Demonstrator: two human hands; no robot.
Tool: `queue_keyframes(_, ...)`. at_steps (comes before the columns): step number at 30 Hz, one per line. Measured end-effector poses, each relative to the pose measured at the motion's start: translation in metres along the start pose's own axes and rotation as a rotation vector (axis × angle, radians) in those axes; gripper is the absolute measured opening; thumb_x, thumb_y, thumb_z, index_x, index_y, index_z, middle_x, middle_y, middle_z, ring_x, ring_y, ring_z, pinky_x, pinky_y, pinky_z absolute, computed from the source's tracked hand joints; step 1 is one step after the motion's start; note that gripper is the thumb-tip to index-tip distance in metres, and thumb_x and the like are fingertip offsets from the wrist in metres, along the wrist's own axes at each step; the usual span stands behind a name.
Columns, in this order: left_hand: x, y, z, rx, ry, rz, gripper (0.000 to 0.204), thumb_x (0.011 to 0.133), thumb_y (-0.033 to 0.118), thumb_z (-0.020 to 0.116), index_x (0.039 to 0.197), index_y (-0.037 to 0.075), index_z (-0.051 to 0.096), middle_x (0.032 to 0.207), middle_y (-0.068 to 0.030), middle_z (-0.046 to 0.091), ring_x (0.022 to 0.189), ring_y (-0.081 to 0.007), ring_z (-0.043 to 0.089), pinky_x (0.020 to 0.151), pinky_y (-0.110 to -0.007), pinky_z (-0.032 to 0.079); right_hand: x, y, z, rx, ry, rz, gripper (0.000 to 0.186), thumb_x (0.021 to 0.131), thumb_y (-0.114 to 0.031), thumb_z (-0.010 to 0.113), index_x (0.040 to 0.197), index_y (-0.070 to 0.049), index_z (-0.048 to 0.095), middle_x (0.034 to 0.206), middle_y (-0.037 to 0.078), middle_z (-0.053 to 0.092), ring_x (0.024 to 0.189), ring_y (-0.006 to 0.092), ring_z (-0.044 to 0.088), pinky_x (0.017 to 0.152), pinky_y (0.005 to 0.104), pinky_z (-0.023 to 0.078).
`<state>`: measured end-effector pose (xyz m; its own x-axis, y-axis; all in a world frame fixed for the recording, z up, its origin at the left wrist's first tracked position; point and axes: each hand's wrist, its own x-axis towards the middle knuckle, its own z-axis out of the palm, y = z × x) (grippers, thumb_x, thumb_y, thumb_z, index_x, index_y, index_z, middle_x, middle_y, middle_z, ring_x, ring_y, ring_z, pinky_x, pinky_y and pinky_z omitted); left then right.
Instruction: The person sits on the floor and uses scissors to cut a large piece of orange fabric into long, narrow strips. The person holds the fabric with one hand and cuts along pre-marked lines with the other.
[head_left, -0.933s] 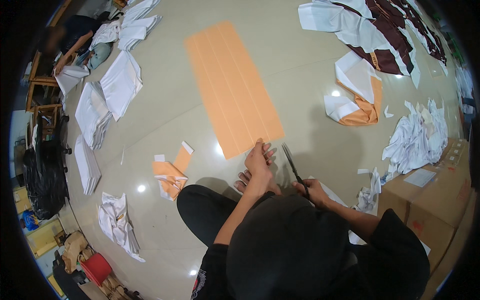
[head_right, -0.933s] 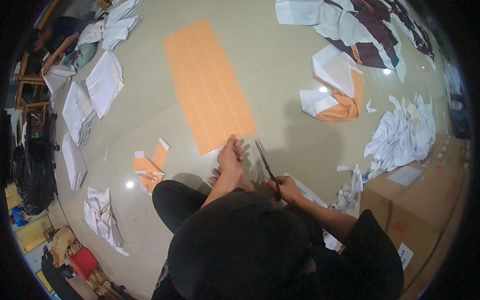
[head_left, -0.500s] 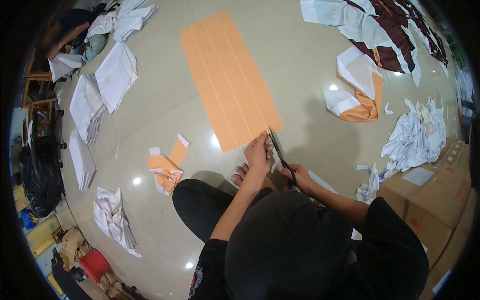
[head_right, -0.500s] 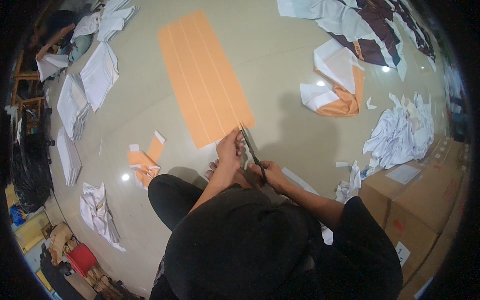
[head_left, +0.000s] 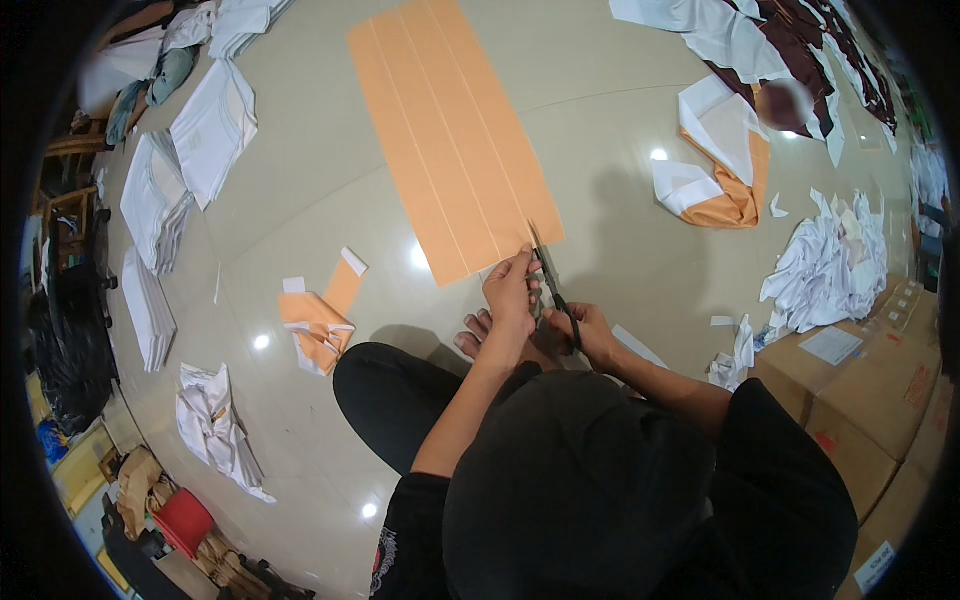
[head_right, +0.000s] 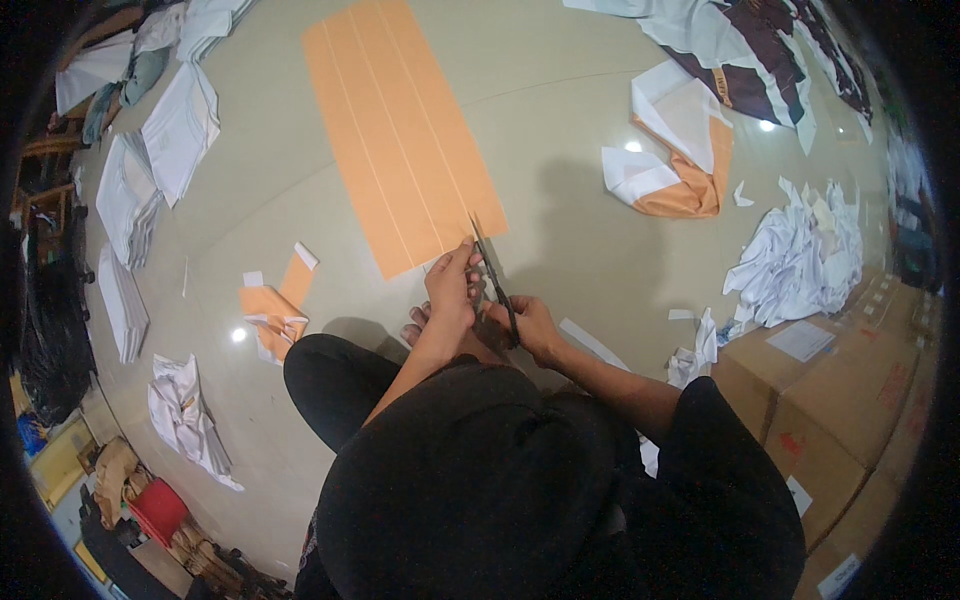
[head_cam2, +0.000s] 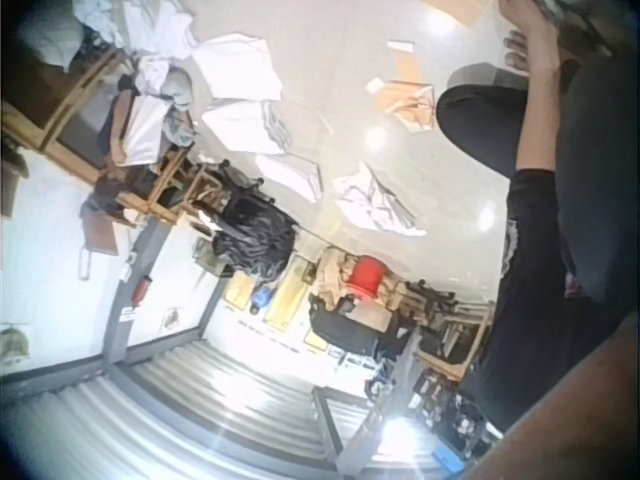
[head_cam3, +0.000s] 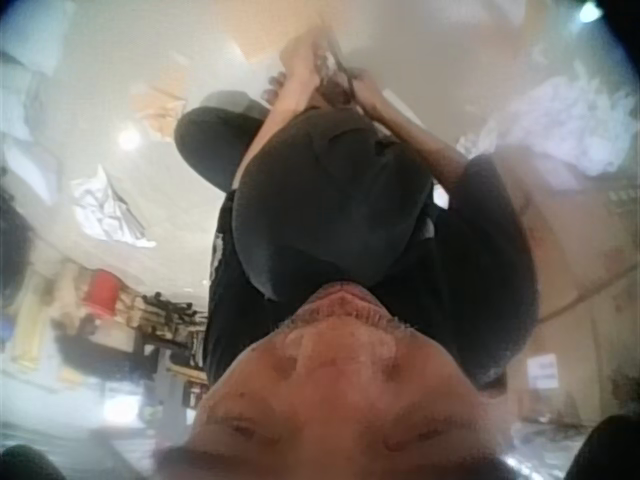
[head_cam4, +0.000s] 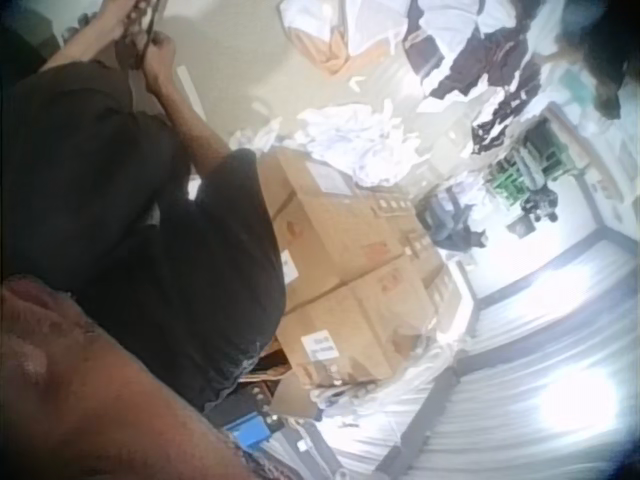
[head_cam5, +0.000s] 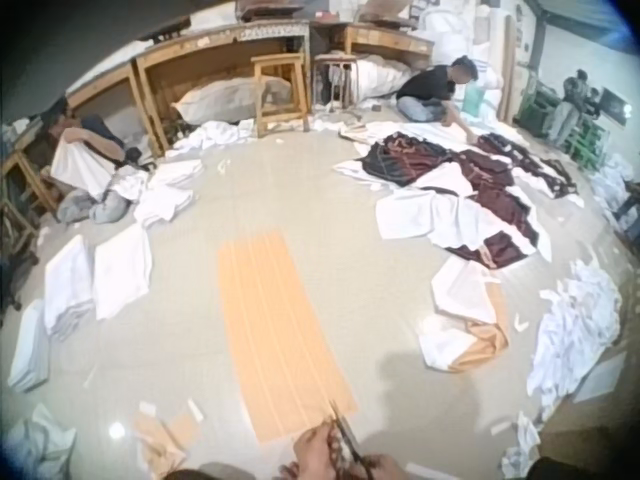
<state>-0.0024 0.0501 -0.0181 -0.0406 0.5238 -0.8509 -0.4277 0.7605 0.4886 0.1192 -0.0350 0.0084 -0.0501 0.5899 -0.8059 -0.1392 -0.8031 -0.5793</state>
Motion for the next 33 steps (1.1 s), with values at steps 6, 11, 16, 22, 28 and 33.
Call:
queue_keyframes(6, 0.0016, -0.0016, -0.0006, -0.006, -0.005, 0.023, 0.023, 0.089, 0.030, 0.075, 0.085, 0.009, 0.066, 0.079, -0.0013, 0.068, 0.051, -0.0053, 0.050, 0.041, -0.020, 0.033, -0.0024, -0.0068, 0.0021, -0.029, 0.011, 0.015, 0.037, 0.088, -0.039, 0.071, 0.077, -0.005, 0.061, 0.060, 0.003, 0.056, 0.050, 0.0110, 0.052, 0.047, 0.0263, 0.040)
queue_keyframes(11, 0.0032, -0.0025, -0.0016, 0.001, -0.010, 0.021, 0.024, 0.090, 0.030, 0.074, 0.086, 0.008, 0.066, 0.079, -0.0015, 0.069, 0.051, -0.0053, 0.050, 0.041, -0.020, 0.033, -0.0029, -0.0080, 0.0032, -0.023, 0.019, 0.015, 0.036, 0.088, -0.037, 0.072, 0.076, -0.005, 0.061, 0.059, 0.003, 0.056, 0.049, 0.0106, 0.051, 0.046, 0.0265, 0.038)
queue_keyframes(16, 0.0029, -0.0025, -0.0015, 0.009, -0.015, 0.018, 0.025, 0.090, 0.031, 0.074, 0.086, 0.008, 0.066, 0.079, -0.0018, 0.069, 0.052, -0.0051, 0.050, 0.042, -0.020, 0.034, 0.0003, -0.0020, 0.0014, -0.017, 0.024, 0.015, 0.035, 0.087, -0.035, 0.073, 0.077, -0.004, 0.061, 0.058, 0.003, 0.055, 0.048, 0.0107, 0.051, 0.045, 0.0269, 0.037)
queue_keyframes(22, 0.0057, -0.0059, -0.0026, 0.013, -0.023, 0.035, 0.025, 0.090, 0.031, 0.073, 0.086, 0.008, 0.066, 0.079, -0.0021, 0.069, 0.052, -0.0051, 0.050, 0.042, -0.020, 0.034, -0.0007, -0.0024, 0.0031, -0.031, 0.048, 0.016, 0.039, 0.085, -0.038, 0.074, 0.076, -0.002, 0.061, 0.062, 0.002, 0.056, 0.051, 0.0101, 0.048, 0.046, 0.0262, 0.035)
queue_keyframes(28, 0.0036, -0.0038, -0.0008, 0.010, -0.016, 0.022, 0.024, 0.091, 0.030, 0.073, 0.086, 0.008, 0.066, 0.077, -0.0020, 0.069, 0.050, -0.0050, 0.050, 0.041, -0.020, 0.034, -0.0023, -0.0021, 0.0021, -0.037, 0.050, 0.007, 0.038, 0.085, -0.036, 0.075, 0.078, -0.001, 0.063, 0.063, 0.003, 0.057, 0.052, 0.0106, 0.049, 0.046, 0.0264, 0.036)
queue_keyframes(33, 0.0037, -0.0043, -0.0010, -0.003, -0.013, 0.026, 0.024, 0.091, 0.030, 0.073, 0.086, 0.007, 0.066, 0.075, -0.0018, 0.068, 0.049, -0.0049, 0.050, 0.040, -0.020, 0.033, -0.0010, 0.0016, 0.0018, -0.046, 0.051, 0.015, 0.034, 0.085, -0.031, 0.074, 0.079, 0.000, 0.063, 0.063, 0.004, 0.058, 0.052, 0.0108, 0.051, 0.046, 0.0266, 0.037)
